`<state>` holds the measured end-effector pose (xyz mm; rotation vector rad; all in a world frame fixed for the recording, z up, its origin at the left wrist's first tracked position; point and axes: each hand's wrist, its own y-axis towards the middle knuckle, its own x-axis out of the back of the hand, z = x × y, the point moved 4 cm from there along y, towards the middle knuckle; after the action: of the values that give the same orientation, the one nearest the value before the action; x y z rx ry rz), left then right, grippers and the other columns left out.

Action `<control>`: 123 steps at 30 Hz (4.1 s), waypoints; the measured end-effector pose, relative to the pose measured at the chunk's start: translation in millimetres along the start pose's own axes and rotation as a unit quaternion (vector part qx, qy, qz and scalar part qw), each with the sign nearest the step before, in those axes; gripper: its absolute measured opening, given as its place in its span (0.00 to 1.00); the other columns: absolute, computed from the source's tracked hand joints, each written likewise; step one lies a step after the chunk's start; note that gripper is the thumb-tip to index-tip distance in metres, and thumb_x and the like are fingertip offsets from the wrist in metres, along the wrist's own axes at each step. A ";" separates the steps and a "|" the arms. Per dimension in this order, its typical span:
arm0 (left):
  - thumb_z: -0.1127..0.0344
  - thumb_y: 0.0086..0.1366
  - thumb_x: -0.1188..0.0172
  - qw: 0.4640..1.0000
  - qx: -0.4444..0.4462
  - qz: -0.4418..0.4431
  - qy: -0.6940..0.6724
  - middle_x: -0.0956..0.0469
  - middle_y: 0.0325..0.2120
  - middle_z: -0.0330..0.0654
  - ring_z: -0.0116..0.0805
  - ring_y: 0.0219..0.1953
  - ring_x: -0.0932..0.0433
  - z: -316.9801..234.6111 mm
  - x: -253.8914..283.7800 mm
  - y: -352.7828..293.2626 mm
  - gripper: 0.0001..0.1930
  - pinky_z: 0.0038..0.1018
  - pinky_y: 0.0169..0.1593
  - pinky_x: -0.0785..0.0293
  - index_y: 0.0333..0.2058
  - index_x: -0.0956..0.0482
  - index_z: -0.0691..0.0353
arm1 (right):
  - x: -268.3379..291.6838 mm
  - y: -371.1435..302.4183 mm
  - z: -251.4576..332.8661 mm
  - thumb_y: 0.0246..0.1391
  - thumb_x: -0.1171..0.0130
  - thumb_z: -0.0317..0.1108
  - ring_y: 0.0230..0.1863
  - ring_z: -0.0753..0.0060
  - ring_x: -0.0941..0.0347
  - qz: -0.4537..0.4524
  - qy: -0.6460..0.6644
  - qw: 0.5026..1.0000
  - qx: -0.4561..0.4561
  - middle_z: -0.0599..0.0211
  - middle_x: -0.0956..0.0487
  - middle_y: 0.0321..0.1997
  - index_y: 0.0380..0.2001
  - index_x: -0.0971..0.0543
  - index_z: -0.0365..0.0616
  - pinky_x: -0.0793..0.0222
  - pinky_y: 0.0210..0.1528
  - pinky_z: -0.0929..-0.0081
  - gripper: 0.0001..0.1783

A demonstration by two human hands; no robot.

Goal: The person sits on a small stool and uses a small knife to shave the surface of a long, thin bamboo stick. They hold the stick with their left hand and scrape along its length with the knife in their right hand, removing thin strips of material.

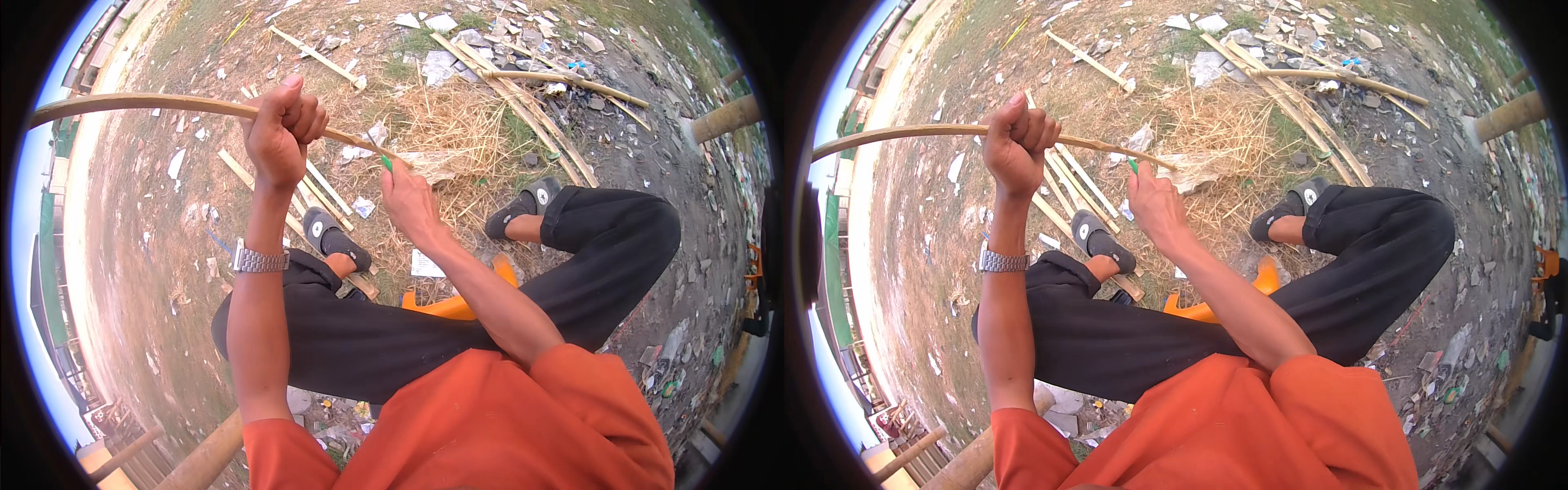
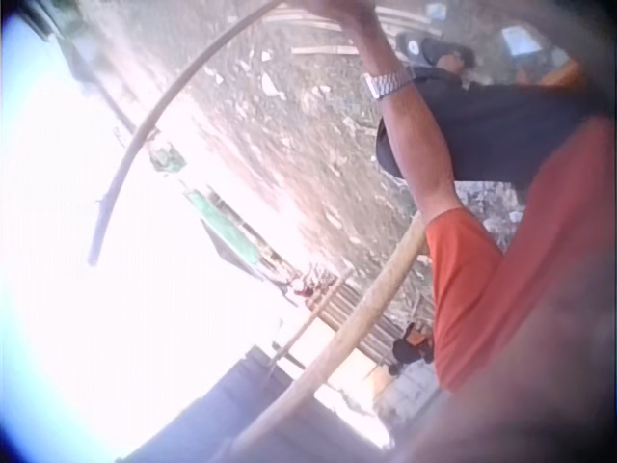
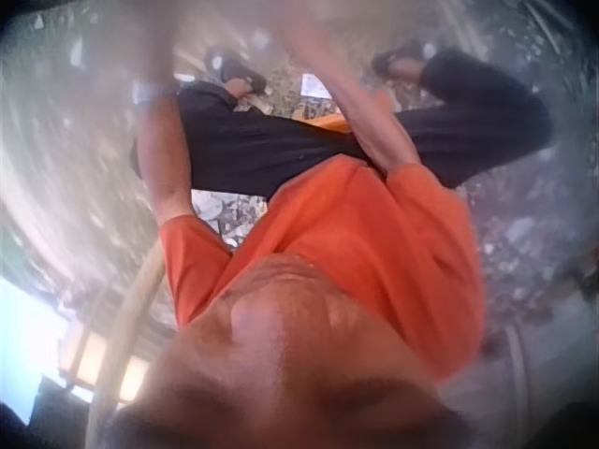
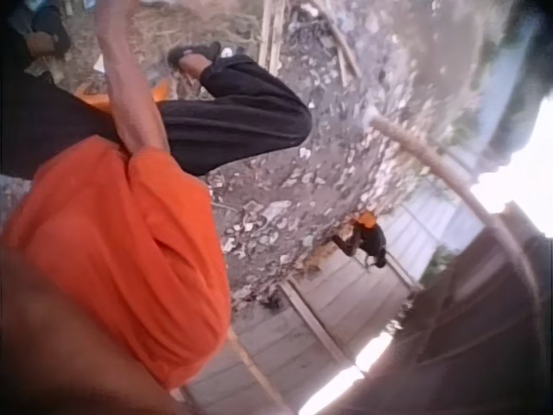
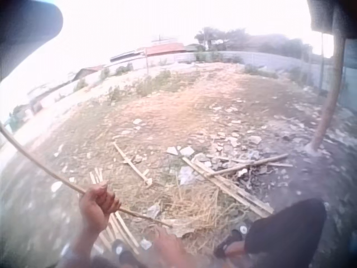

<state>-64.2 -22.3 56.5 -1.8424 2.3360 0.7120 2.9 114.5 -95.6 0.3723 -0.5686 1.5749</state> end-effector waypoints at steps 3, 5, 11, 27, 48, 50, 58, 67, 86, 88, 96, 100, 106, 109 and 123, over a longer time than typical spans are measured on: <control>0.61 0.69 0.55 0.999 0.016 0.011 0.036 0.57 0.09 0.28 0.21 0.13 0.61 -0.8 -7.3 -2.0 0.24 0.27 0.19 0.59 0.14 0.52 0.50 | -5.5 1.1 6.1 0.66 0.58 0.43 0.33 0.30 0.25 -0.005 0.005 1.000 0.013 0.36 0.23 0.27 0.39 0.33 0.39 0.29 0.38 0.40 0.16; 0.62 0.69 0.55 1.000 0.021 -0.011 0.014 0.57 0.09 0.28 0.21 0.13 0.61 -1.9 2.7 -0.1 0.24 0.27 0.19 0.60 0.14 0.52 0.50 | -14.8 14.3 -15.9 0.66 0.58 0.43 0.35 0.30 0.25 0.005 -0.025 1.000 -0.011 0.36 0.23 0.29 0.40 0.33 0.38 0.30 0.39 0.40 0.16; 0.62 0.68 0.54 0.999 0.011 0.030 0.040 0.57 0.09 0.28 0.21 0.12 0.61 0.0 -11.6 -4.5 0.23 0.26 0.19 0.60 0.14 0.51 0.50 | -15.2 10.6 -19.0 0.65 0.59 0.43 0.35 0.30 0.25 0.006 0.007 0.999 -0.033 0.33 0.23 0.30 0.40 0.32 0.37 0.29 0.39 0.41 0.18; 0.65 0.67 0.52 1.000 0.004 0.002 0.020 0.56 0.09 0.28 0.21 0.11 0.58 1.4 -12.0 -2.5 0.24 0.25 0.17 0.59 0.13 0.50 0.52 | -31.1 20.2 -52.3 0.65 0.60 0.42 0.39 0.31 0.24 0.024 -0.025 0.994 -0.107 0.34 0.22 0.35 0.43 0.30 0.35 0.29 0.43 0.43 0.20; 0.66 0.67 0.50 1.000 -0.018 0.001 0.023 0.56 0.09 0.28 0.21 0.10 0.56 3.0 -10.6 2.3 0.25 0.24 0.16 0.58 0.11 0.48 0.54 | -51.2 35.4 -91.7 0.65 0.61 0.43 0.40 0.31 0.24 0.045 0.003 0.993 -0.108 0.34 0.21 0.35 0.45 0.30 0.34 0.29 0.42 0.43 0.21; 0.66 0.67 0.50 1.000 -0.019 0.001 0.021 0.57 0.09 0.28 0.21 0.10 0.56 6.1 -15.1 3.9 0.25 0.24 0.16 0.58 0.11 0.47 0.54 | -54.4 32.1 -82.4 0.66 0.61 0.43 0.41 0.33 0.23 0.042 0.036 0.990 -0.128 0.35 0.21 0.35 0.46 0.30 0.34 0.28 0.43 0.44 0.21; 0.61 0.68 0.53 0.998 0.011 -0.017 0.060 0.58 0.10 0.29 0.22 0.14 0.61 4.5 -11.2 4.8 0.24 0.26 0.21 0.59 0.14 0.52 0.51 | -65.5 47.8 -101.4 0.65 0.60 0.44 0.42 0.33 0.24 0.035 0.031 0.990 -0.137 0.34 0.22 0.36 0.48 0.30 0.37 0.29 0.46 0.44 0.21; 0.61 0.68 0.53 0.998 0.022 -0.009 0.059 0.58 0.10 0.29 0.23 0.14 0.61 4.2 -18.8 8.9 0.24 0.27 0.21 0.58 0.14 0.52 0.51 | -94.1 60.4 -147.7 0.65 0.60 0.43 0.43 0.35 0.24 0.013 -0.003 0.983 -0.184 0.36 0.21 0.38 0.45 0.30 0.37 0.28 0.46 0.44 0.20; 0.61 0.67 0.51 0.985 -0.029 -0.166 0.046 0.56 0.09 0.29 0.22 0.13 0.60 1.9 7.8 8.7 0.25 0.27 0.19 0.59 0.14 0.53 0.49 | -42.1 101.4 -147.0 0.63 0.54 0.35 0.36 0.51 0.18 0.080 -0.316 0.945 -0.037 0.47 0.19 0.34 0.41 0.28 0.41 0.22 0.35 0.53 0.10; 0.61 0.67 0.51 0.983 -0.034 -0.175 0.043 0.56 0.10 0.29 0.22 0.13 0.60 -1.8 15.6 5.8 0.25 0.27 0.20 0.59 0.14 0.53 0.49 | -24.2 90.9 -105.5 0.65 0.56 0.39 0.34 0.46 0.20 0.025 -0.200 0.978 -0.051 0.45 0.20 0.31 0.40 0.30 0.39 0.25 0.36 0.50 0.13; 0.62 0.67 0.50 0.989 -0.012 -0.140 0.036 0.56 0.10 0.28 0.21 0.13 0.59 -1.5 -0.1 4.8 0.24 0.25 0.19 0.59 0.14 0.51 0.50 | 7.8 23.3 2.6 0.67 0.63 0.43 0.36 0.33 0.24 0.030 0.071 0.997 -0.014 0.36 0.22 0.33 0.43 0.34 0.36 0.33 0.40 0.41 0.18; 0.62 0.68 0.50 0.989 -0.031 -0.141 0.036 0.55 0.09 0.28 0.21 0.12 0.58 -0.2 0.4 1.8 0.24 0.25 0.19 0.58 0.15 0.50 0.50 | -18.2 24.9 -31.7 0.66 0.61 0.43 0.38 0.30 0.25 0.030 -0.046 0.997 -0.048 0.32 0.23 0.32 0.43 0.33 0.38 0.30 0.44 0.42 0.17; 0.63 0.68 0.51 0.988 -0.036 -0.148 0.040 0.55 0.09 0.28 0.21 0.12 0.58 -0.4 -6.2 -7.6 0.24 0.26 0.19 0.57 0.14 0.51 0.50 | -28.0 17.4 -38.2 0.66 0.59 0.43 0.41 0.32 0.24 0.010 -0.044 0.998 -0.049 0.35 0.22 0.34 0.45 0.33 0.40 0.30 0.44 0.42 0.17; 0.64 0.68 0.51 0.988 -0.044 -0.141 0.040 0.54 0.09 0.28 0.21 0.12 0.57 -3.1 0.3 -4.2 0.24 0.26 0.19 0.57 0.14 0.50 0.50 | -27.2 27.4 -44.1 0.65 0.59 0.43 0.41 0.32 0.24 0.021 -0.049 0.996 -0.067 0.35 0.22 0.34 0.45 0.32 0.38 0.30 0.45 0.43 0.18; 0.63 0.67 0.49 0.990 -0.041 -0.113 0.071 0.53 0.08 0.28 0.20 0.11 0.55 -3.4 -27.7 -6.1 0.25 0.24 0.17 0.57 0.12 0.50 0.51 | -38.9 30.2 -84.6 0.64 0.57 0.42 0.35 0.32 0.24 -0.021 -0.078 0.995 -0.054 0.35 0.23 0.29 0.41 0.28 0.37 0.29 0.40 0.43 0.17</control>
<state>-50.2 0.2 67.1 -2.2178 2.1541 0.6790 -15.0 129.4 -190.7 0.4246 -0.7583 1.4753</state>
